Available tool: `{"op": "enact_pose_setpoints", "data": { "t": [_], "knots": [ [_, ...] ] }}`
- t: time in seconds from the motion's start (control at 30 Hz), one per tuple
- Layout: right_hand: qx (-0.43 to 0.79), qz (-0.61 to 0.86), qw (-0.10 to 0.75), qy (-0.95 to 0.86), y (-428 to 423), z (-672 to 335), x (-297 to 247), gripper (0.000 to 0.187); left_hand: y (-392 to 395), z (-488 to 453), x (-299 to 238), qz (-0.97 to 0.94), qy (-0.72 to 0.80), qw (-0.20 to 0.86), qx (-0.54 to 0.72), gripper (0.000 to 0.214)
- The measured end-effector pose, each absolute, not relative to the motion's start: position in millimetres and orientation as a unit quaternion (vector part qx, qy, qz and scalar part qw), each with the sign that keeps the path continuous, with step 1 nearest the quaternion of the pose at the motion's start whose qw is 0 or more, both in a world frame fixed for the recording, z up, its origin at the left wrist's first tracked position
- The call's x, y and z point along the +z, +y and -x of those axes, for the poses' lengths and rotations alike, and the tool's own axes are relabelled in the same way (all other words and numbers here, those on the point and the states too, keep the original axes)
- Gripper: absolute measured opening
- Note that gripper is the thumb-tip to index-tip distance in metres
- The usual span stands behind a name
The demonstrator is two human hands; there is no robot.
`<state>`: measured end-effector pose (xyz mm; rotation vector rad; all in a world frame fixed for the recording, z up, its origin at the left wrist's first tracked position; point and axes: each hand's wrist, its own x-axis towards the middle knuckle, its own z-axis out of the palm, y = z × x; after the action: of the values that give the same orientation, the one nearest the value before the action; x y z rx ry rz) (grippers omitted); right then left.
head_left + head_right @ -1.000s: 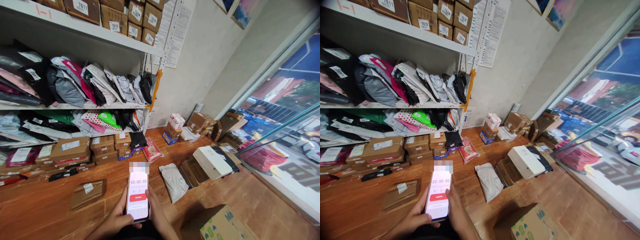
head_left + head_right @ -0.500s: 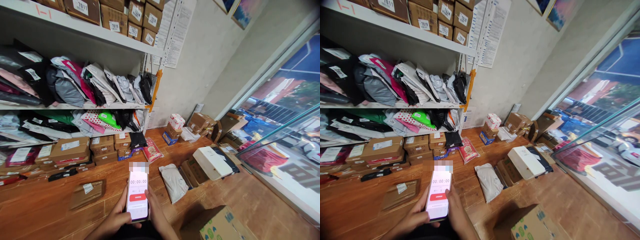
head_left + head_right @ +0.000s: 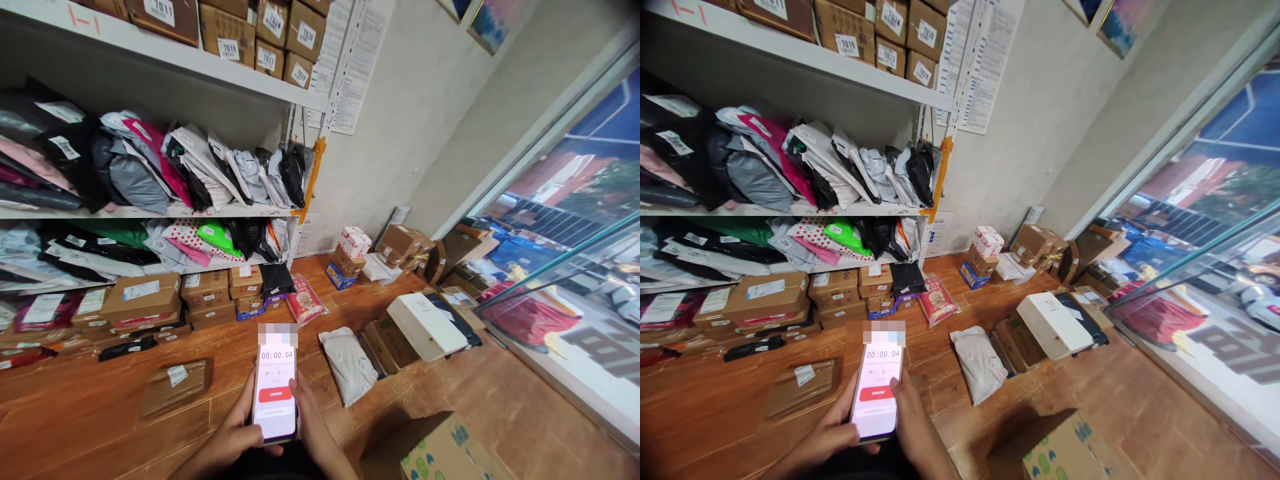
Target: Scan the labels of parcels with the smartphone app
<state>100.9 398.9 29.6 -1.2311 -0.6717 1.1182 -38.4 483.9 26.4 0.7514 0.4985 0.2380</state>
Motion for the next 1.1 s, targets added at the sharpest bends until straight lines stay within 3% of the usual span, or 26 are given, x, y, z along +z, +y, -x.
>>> {"op": "enact_pose_setpoints", "data": {
  "t": [0.37, 0.63, 0.9, 1.1],
  "knots": [
    [0.479, 0.549, 0.632, -0.265, 402.9, -99.7, 31.8, 0.055, 489.1, 35.7, 23.3, -0.329, 0.195, 0.918, 0.107, 0.121],
    [0.373, 0.606, 0.655, -0.255, 414.0, -90.5, 45.3, 0.054, 487.6, 28.9, 26.3, -0.313, 0.236, 0.912, 0.119, 0.117],
    [0.383, 0.603, 0.668, -0.209, 410.8, -98.8, 41.7, 0.03, 485.6, 27.0, 37.7, -0.31, 0.249, 0.907, 0.14, 0.116],
    [0.378, 0.598, 0.668, -0.232, 411.4, -98.5, 39.4, 0.037, 485.7, 26.1, 38.3, -0.318, 0.247, 0.905, 0.134, 0.109]
  ]
}}
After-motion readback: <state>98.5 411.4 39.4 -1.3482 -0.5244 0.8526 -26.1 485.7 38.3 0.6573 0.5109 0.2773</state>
